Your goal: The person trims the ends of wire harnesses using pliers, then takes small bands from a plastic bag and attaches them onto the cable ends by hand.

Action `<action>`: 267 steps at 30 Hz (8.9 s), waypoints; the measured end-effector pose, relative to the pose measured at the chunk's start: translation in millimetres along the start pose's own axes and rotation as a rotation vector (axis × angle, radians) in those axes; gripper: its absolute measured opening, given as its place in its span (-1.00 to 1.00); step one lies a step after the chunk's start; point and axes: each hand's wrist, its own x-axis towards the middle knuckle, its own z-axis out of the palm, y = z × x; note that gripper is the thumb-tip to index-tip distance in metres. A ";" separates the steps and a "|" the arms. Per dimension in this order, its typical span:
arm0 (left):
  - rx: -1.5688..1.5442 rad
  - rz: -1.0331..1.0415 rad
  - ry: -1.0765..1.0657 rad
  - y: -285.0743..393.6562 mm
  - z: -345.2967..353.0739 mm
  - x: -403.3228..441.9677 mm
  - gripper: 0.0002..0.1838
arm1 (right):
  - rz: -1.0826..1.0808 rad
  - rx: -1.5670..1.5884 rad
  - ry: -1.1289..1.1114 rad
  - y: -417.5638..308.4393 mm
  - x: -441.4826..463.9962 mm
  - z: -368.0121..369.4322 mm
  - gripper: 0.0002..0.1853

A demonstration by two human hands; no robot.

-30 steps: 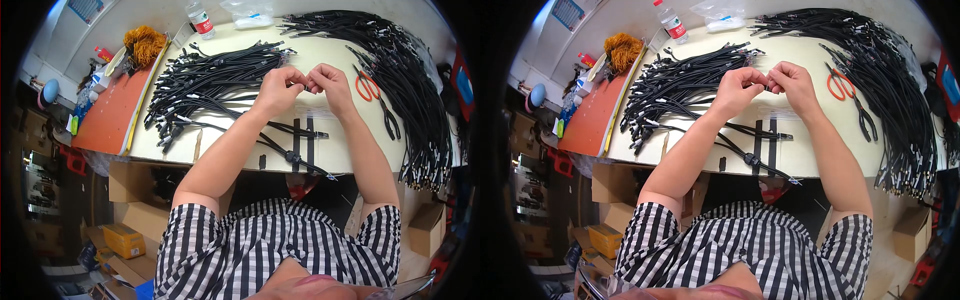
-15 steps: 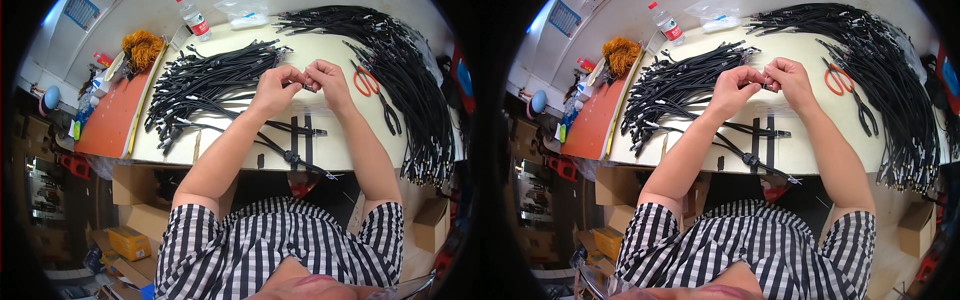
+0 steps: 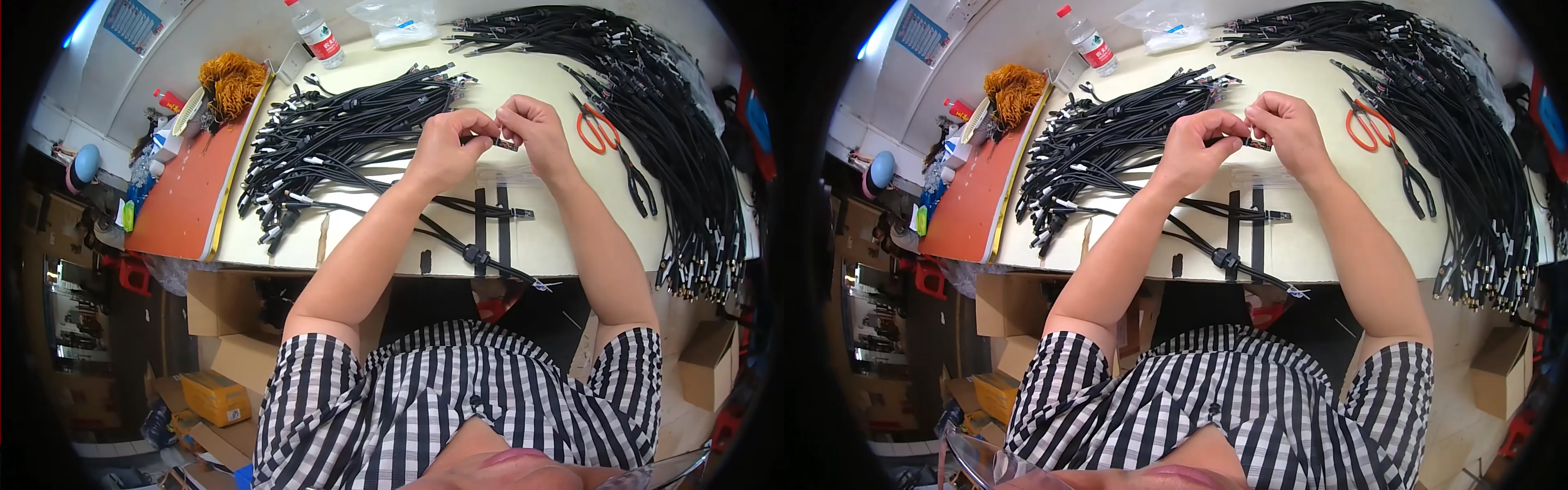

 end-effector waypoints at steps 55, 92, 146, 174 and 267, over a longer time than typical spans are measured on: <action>0.084 0.130 0.072 2.7 10.9 -8.3 -0.88 | -0.137 -0.333 0.093 -13.0 -11.4 8.5 -0.68; 0.288 -0.130 0.008 17.4 -27.5 -29.5 -0.81 | 0.097 -0.920 -0.269 -28.5 -27.4 -44.7 -0.77; 0.136 0.152 0.524 -8.2 1.5 18.2 -0.80 | -0.085 -0.166 0.146 -16.6 10.0 -2.7 -0.89; -0.602 -0.111 0.337 4.4 3.8 11.3 -0.85 | 0.095 0.083 -0.089 -15.6 3.6 -5.1 -0.89; 0.405 0.286 0.297 4.6 -5.2 13.2 -0.96 | -0.036 0.075 -0.047 -15.9 -0.2 11.4 -0.91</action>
